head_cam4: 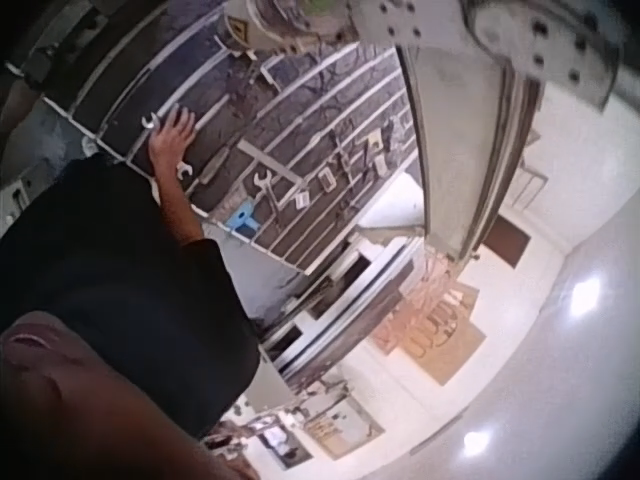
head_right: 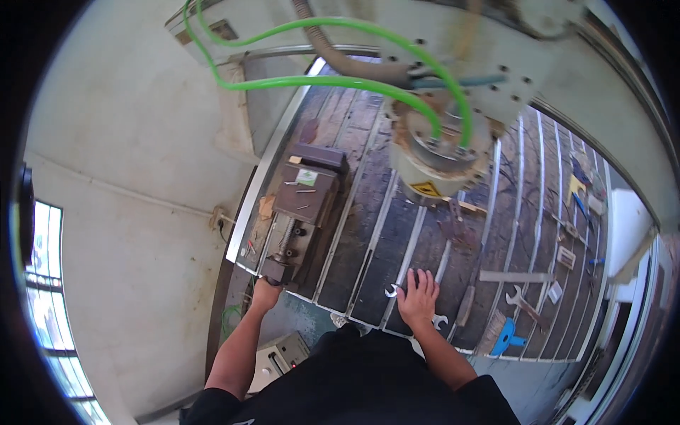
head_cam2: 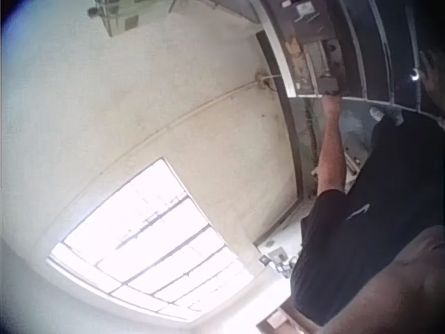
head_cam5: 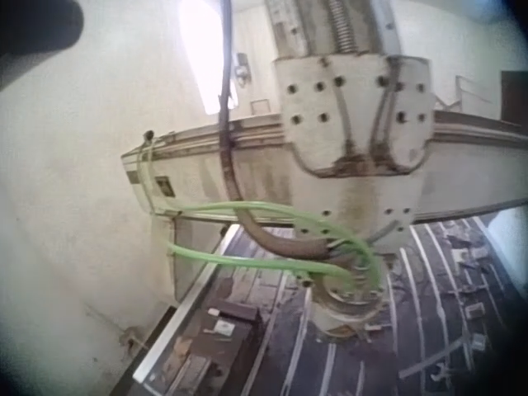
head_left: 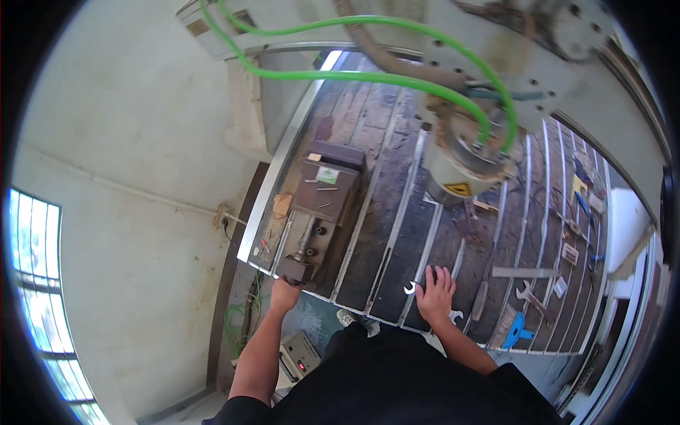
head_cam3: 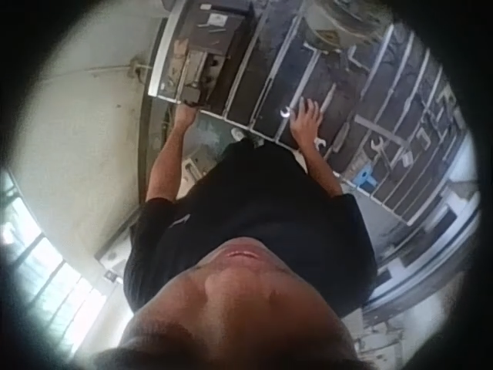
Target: Adjusting the spindle and tool bit on a CNC machine using wrenches and a control pendant.
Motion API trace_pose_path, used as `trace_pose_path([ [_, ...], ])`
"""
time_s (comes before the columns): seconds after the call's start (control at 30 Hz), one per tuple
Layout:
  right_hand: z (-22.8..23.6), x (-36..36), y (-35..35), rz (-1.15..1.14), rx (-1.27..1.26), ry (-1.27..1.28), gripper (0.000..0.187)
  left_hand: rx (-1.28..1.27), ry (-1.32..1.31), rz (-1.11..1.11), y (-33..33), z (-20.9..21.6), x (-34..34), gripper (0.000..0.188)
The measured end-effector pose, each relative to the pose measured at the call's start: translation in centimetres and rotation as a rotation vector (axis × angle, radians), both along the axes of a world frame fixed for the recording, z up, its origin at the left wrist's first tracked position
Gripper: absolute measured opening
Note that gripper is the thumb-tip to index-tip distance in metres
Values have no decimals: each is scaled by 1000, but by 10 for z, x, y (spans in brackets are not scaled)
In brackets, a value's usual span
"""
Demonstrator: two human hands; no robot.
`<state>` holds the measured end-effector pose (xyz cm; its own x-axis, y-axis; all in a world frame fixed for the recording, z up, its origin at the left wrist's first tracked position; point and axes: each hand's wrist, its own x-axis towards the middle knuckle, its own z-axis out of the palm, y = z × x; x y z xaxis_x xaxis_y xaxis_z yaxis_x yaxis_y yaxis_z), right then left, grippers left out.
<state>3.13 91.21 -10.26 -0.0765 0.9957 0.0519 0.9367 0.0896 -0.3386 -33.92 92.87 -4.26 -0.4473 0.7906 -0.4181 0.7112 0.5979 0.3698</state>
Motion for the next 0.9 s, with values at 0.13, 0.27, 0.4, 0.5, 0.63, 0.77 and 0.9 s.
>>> trace_pose_path([
  [0.13,-1,3,-2,1,-25,-50,55,-55,-47,15,3,2,4,40],
  [0.27,-3,4,-2,17,29,-113,54,-55,-109,20,5,0,1,43],
  [0.4,-9,-1,-4,51,94,-105,53,33,-61,-20,-4,-8,-3,46],
  [0.5,-18,-2,-6,12,120,-71,51,116,-43,118,-24,-15,9,46],
  [0.63,-23,12,-12,137,236,-37,45,410,-145,73,-112,-8,35,56],
  [0.77,-26,-28,-66,341,81,232,33,424,-384,16,-285,-42,24,42],
  [0.9,-40,-98,-153,456,-346,388,13,-135,-312,364,-549,-121,24,48],
])
